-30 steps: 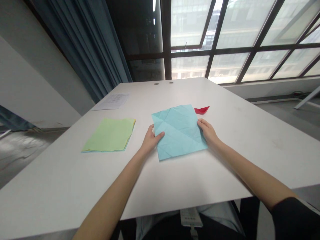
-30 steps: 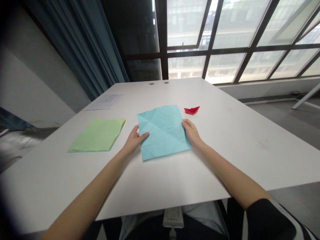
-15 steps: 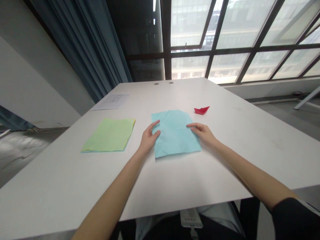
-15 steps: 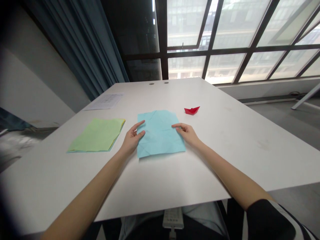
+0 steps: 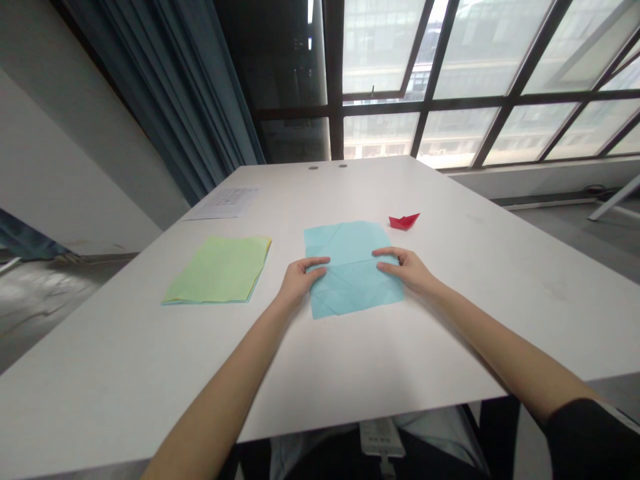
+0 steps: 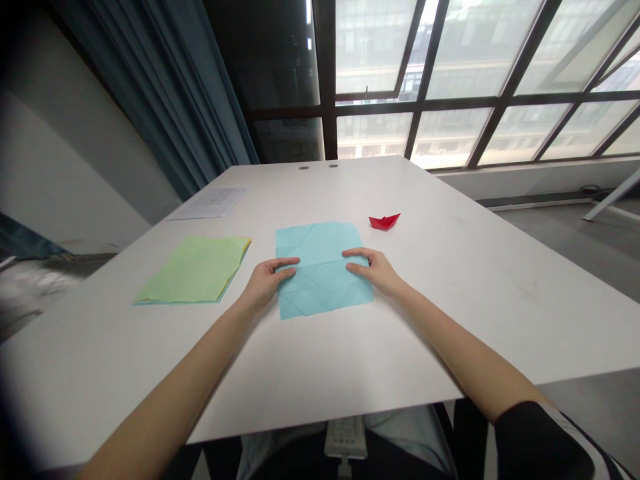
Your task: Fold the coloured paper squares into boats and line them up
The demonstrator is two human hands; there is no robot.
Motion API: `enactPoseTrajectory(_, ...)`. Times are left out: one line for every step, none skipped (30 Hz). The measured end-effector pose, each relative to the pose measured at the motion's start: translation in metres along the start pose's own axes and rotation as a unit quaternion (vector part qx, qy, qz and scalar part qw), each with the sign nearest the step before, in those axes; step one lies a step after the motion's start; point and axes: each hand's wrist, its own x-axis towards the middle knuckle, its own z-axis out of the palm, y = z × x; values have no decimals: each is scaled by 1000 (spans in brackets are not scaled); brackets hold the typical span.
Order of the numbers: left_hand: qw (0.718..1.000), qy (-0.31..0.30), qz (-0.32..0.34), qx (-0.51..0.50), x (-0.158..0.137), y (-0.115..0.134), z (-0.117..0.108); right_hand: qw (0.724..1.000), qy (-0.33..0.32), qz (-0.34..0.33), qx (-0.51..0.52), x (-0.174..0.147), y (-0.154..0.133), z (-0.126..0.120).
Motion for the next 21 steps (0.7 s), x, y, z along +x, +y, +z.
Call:
enactPoseTrajectory(1000,1,-3,-8,0,0,0,1000,-1,8,11,0,0,0)
enactPoseTrajectory(1000,1,-7,-14,0,0,0,1000,0,16,21,0,0,1)
enactPoseTrajectory(1000,0,-11,-18,-1,1,0,999,2,22,29,0,0,1)
enactPoseTrajectory(1000,1,-15,-19,-2,2,1,999,4,27,35,0,0,2)
enactPoseTrajectory(1000,2,-16,-19,-3,3,2,999,8,32,40,-1,-1,2)
enactPoseTrajectory(1000,4,-16,-18,-4,4,3,998,14,36,44,-1,-2,3)
enactPoseTrajectory(1000,6,-13,-16,-5,5,4,998,20,38,49,-1,-3,4)
enactPoseTrajectory(1000,8,-8,-13,-5,6,5,997,26,41,56,-1,-3,5)
enactPoseTrajectory(1000,10,-3,-10,-6,6,6,996,31,44,65,-1,-4,6)
enactPoseTrajectory(1000,11,1,-8,-6,5,7,995,33,47,76,-1,-4,7)
enactPoseTrajectory(1000,11,3,-9,-6,5,8,994,34,50,88,-1,-4,9)
enactPoseTrajectory(1000,11,3,-11,-6,4,9,993,34,55,100,-2,-4,11)
enactPoseTrajectory(1000,9,1,-15,-6,3,10,991,33,60,113,-2,-4,12)
enactPoseTrajectory(1000,8,-1,-20,-7,1,11,990,31,65,125,-2,-4,14)
enactPoseTrajectory(1000,7,-1,-24,-7,1,12,988,29,70,138,-2,-4,17)
enactPoseTrajectory(1000,6,1,-28,-7,0,13,986,28,74,150,-2,-4,19)
enactPoseTrajectory(999,7,3,-31,-8,0,15,984,26,78,161,-2,-4,21)
enactPoseTrajectory(999,9,5,-34,-8,0,16,982,26,80,169,-3,-3,22)
enactPoseTrajectory(999,13,7,-37,-9,0,17,981,26,79,173,-3,-3,24)
enactPoseTrajectory(999,17,8,-41,-9,0,18,981,29,77,173,-3,-3,25)
enactPoseTrajectory(999,23,10,-44,-10,0,18,982,33,74,169,-3,-2,26)
